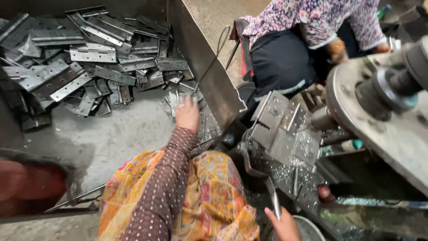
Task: The person places metal hinge components one at a time into a machine jig, activates the drilling mechanism, and then removes each piece to place it in a metal bin.
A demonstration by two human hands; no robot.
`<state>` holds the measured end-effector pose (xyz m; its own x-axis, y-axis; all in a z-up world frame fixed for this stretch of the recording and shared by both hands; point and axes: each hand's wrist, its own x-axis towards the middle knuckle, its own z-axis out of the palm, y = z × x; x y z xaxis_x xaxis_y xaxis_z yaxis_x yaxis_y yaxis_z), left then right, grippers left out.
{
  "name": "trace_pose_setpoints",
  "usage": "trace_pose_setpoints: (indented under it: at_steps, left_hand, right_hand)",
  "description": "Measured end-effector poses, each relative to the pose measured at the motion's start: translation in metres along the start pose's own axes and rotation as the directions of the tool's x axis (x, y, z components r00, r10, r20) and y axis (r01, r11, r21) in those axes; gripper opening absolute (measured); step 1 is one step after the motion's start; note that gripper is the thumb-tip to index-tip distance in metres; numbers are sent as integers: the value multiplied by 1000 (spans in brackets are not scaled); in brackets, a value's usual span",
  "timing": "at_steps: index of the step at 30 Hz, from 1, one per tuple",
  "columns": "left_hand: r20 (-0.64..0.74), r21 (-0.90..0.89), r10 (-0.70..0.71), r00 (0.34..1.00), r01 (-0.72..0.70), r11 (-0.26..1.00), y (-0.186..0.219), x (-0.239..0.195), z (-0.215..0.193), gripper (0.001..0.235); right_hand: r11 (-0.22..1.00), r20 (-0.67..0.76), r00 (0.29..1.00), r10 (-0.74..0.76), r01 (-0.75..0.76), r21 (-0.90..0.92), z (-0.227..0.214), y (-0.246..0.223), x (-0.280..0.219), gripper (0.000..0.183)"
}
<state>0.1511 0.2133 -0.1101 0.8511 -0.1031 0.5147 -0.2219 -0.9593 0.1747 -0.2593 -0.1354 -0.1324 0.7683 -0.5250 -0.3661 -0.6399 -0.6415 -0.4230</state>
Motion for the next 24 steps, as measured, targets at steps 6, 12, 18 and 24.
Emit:
trace_pose_setpoints:
  at_steps: [6,12,18,24]
  left_hand:
    - [346,-81,95,934,-71,994,-71,-11,113,45]
    - [276,152,257,926,-306,940,-74,-14,106,36]
    - [299,-229,121,946,-52,972,-61,15,-22,34]
    - [19,-405,349,937,-312,859,24,-17,-178,43]
  right_hand:
    - [991,92,989,116,-109,-76,2,12,14,55]
    - [996,43,995,94,-94,7,2,15,8,51]
    - [998,-23,1000,-14,15,55,5,-6,-4,51]
    - [998,-77,996,43,-46,-37,-2,-44,-25,53]
